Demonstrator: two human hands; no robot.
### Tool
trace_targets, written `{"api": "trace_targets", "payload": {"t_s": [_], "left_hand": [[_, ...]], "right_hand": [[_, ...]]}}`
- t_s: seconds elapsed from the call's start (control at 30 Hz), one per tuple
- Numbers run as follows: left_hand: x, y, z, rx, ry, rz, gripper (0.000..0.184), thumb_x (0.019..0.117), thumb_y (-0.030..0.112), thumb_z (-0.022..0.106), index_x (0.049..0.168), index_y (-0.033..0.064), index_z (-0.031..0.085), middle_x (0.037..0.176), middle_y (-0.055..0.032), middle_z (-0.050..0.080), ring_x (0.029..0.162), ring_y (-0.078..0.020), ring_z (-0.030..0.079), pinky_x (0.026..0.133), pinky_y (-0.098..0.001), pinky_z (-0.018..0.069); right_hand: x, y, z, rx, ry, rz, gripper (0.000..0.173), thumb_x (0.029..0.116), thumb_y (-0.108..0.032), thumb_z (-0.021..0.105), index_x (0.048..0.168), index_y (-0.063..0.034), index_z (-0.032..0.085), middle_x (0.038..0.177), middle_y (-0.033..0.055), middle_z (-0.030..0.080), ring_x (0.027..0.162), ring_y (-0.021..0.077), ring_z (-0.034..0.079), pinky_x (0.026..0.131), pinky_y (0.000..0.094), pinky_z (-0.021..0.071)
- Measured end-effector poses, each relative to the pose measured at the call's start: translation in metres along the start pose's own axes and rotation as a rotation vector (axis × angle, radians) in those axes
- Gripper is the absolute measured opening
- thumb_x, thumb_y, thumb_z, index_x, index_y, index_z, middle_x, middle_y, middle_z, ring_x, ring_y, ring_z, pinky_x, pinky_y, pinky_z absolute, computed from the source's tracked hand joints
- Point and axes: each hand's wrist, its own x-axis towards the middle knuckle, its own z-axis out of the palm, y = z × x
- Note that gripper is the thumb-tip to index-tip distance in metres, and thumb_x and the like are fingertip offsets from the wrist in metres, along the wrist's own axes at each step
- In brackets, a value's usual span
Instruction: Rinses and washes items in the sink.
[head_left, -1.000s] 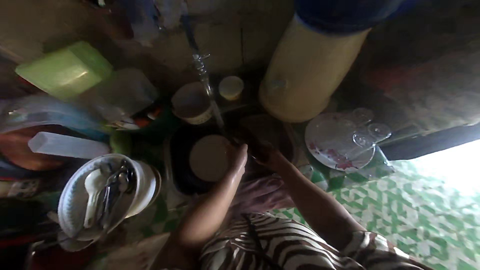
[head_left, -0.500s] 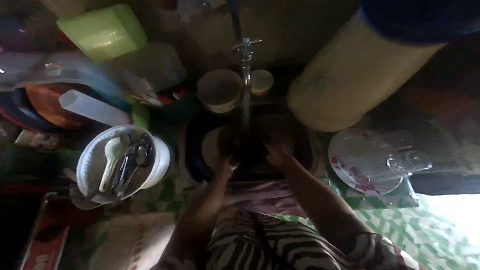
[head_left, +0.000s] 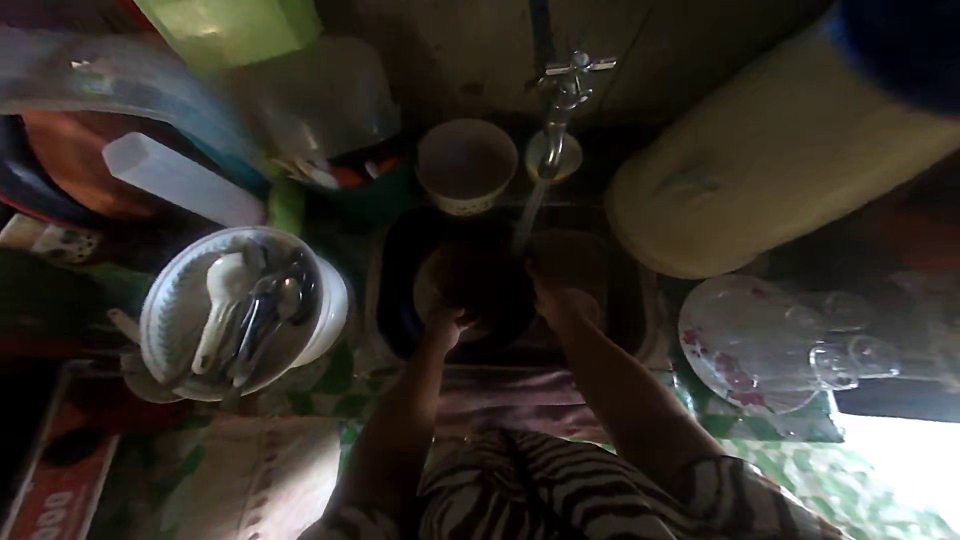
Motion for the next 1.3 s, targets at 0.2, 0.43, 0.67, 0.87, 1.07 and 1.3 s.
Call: {"api": "trace_targets", "payload": {"t_s": [0.2, 0.43, 0.67, 0.87, 1.07, 1.3], "left_hand": [[0.0, 0.008, -0.009, 0.035, -0.046, 0.022, 0.046, 0.1048, 0.002, 0.048, 0.15, 0.0065, 0.04, 0.129, -0.0198, 0.06, 0.108, -0.0286, 0.066, 0.087, -0.0445, 0.0589], [0.025, 0.006, 0.003, 0.166, 0.169, 0.179, 0.048, 0.108, 0.024, 0.054, 0.152, 0.0085, 0.043, 0.139, -0.0225, 0.057, 0.122, -0.0349, 0.06, 0.099, -0.0544, 0.0528], [0.024, 0.008, 0.013, 0.12, 0.207, 0.306, 0.045, 0.1056, 0.029, 0.059, 0.145, 0.008, 0.052, 0.139, -0.0179, 0.06, 0.126, -0.0297, 0.06, 0.104, -0.0518, 0.0503], [0.018, 0.014, 0.017, 0.138, 0.259, 0.308, 0.045, 0.1043, 0.027, 0.061, 0.145, 0.0112, 0.052, 0.137, -0.017, 0.061, 0.123, -0.0299, 0.061, 0.102, -0.0521, 0.0511], [0.011, 0.025, 0.006, 0.22, 0.14, 0.289, 0.044, 0.1041, 0.016, 0.059, 0.147, 0.0098, 0.05, 0.137, -0.0184, 0.06, 0.12, -0.0294, 0.062, 0.099, -0.0497, 0.0523], [0.022, 0.044, 0.017, 0.97, 0.236, 0.35, 0.064, 0.102, 0.019, 0.059, 0.159, 0.0097, 0.032, 0.154, -0.0221, 0.047, 0.138, -0.0392, 0.05, 0.11, -0.0587, 0.0446]], "right_hand": [[0.004, 0.014, 0.002, -0.138, 0.103, -0.143, 0.045, 0.1083, -0.037, 0.051, 0.141, -0.0056, 0.056, 0.134, 0.0221, 0.06, 0.12, 0.0341, 0.059, 0.1, 0.0542, 0.048], [-0.009, 0.013, 0.001, -0.101, 0.045, -0.287, 0.049, 0.11, -0.024, 0.047, 0.156, -0.0102, 0.037, 0.149, 0.0197, 0.051, 0.13, 0.033, 0.056, 0.105, 0.0531, 0.0501], [-0.015, 0.002, -0.005, -0.025, -0.018, -0.281, 0.059, 0.1101, -0.019, 0.047, 0.163, -0.0275, 0.023, 0.158, 0.0161, 0.041, 0.129, 0.037, 0.057, 0.095, 0.0588, 0.0554], [-0.024, 0.005, -0.004, 0.219, -0.026, -0.208, 0.068, 0.1006, 0.006, 0.051, 0.159, -0.0198, 0.03, 0.154, 0.0188, 0.042, 0.122, 0.0369, 0.06, 0.088, 0.0545, 0.059], [-0.022, -0.002, -0.021, 0.268, -0.097, -0.021, 0.053, 0.106, -0.04, 0.055, 0.154, -0.0234, 0.039, 0.142, 0.0154, 0.055, 0.118, 0.0336, 0.062, 0.09, 0.0539, 0.0575], [-0.013, 0.008, -0.012, 0.264, -0.026, -0.014, 0.048, 0.109, -0.037, 0.048, 0.152, -0.0176, 0.041, 0.136, 0.0165, 0.058, 0.113, 0.0297, 0.063, 0.089, 0.0497, 0.0564]]}}
